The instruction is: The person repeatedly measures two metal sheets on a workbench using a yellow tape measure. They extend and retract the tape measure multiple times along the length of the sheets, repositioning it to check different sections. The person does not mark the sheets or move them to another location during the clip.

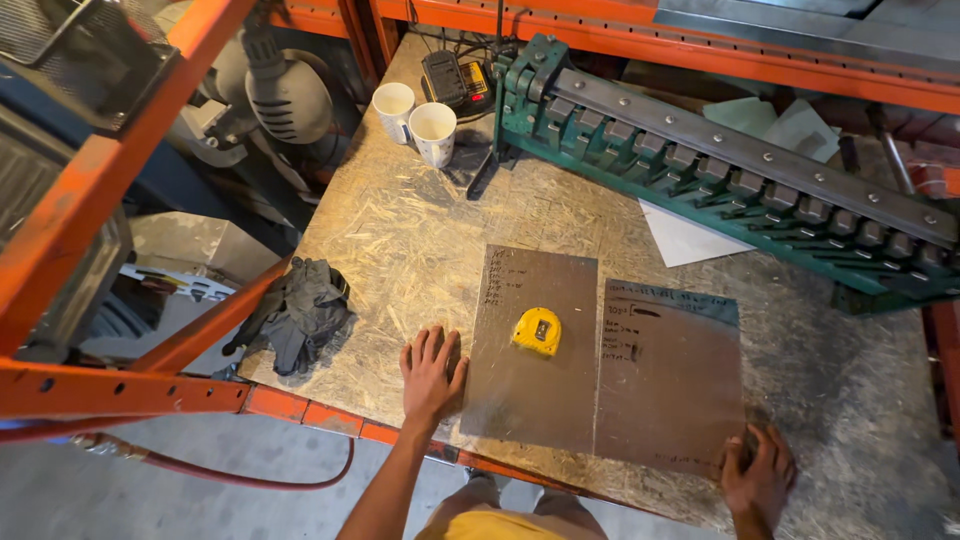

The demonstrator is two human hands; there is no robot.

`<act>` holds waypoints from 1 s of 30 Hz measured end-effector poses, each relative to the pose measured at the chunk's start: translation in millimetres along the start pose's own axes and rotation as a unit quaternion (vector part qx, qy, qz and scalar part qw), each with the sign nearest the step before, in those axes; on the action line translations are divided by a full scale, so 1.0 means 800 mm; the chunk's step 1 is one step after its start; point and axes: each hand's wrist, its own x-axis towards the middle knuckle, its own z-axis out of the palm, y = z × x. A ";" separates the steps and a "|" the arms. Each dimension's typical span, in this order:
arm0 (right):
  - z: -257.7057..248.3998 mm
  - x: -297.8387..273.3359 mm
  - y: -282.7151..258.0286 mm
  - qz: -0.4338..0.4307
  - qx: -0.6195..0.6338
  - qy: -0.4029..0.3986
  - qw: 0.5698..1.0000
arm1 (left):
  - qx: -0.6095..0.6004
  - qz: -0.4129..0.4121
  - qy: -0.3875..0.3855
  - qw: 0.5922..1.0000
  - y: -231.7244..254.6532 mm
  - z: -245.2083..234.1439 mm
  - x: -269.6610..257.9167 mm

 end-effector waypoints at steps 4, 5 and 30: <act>-0.001 0.002 -0.003 0.039 0.009 -0.035 0.999 | 0.004 0.000 -0.009 1.000 0.000 -0.005 -0.003; -0.001 0.003 -0.003 0.058 0.012 -0.049 0.997 | -0.001 0.002 -0.005 1.000 0.002 -0.006 -0.002; -0.007 0.004 0.000 0.060 0.015 -0.073 0.995 | 0.042 0.018 0.039 0.998 -0.006 0.017 -0.004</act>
